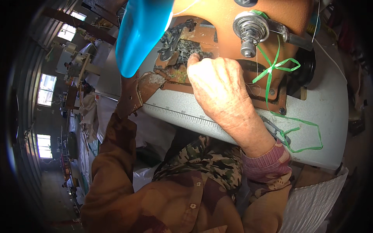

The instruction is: The person operates a sewing machine to stitch a white plastic bag. They guide the bag under the needle, cut threads with scissors, and adjust the machine's threading and tension components. The person also handles a small metal piece and a green ribbon during the process.

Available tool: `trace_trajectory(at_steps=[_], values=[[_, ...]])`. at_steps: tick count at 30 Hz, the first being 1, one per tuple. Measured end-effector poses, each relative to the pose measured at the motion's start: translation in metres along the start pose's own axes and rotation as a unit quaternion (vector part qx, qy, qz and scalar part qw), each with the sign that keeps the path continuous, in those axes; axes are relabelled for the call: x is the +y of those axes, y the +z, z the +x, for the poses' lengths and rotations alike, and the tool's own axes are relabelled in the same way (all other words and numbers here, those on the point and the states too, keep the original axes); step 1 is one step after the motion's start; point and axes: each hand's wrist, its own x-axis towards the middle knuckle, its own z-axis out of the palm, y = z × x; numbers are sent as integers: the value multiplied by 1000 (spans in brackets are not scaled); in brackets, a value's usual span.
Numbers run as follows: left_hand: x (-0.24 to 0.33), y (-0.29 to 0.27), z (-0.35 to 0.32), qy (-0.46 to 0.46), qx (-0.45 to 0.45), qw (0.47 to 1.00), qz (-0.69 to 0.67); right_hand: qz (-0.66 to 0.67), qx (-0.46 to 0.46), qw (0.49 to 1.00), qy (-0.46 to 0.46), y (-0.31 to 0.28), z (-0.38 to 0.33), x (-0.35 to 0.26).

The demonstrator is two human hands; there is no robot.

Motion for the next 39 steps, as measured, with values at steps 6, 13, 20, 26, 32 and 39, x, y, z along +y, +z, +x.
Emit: trace_trajectory(at_steps=[6, 13, 20, 26, 32, 39], values=[[24, 8, -5, -40, 20, 992, 116, 8, -21, 1000, 10, -1, 1, -1], [29, 9, -6, -56, 35, 992, 103, 3, 32, 999, -20, 3, 0, -2], [-1, 8, -3, -40, 53, 996, 53, -8, 0, 1000, -2, 1, 3, -5], [27, 10, -4, -18, 21, 996, 80, -16, 2, 1000, -13, 3, 2, -3], [29, 7, -6, -8, 19, 997, 72, -26, 17, 999, -30, 4, 3, -2], [29, 8, -7, -12, 21, 997, 69, -6, 0, 1000, -22, 5, 5, -2]])
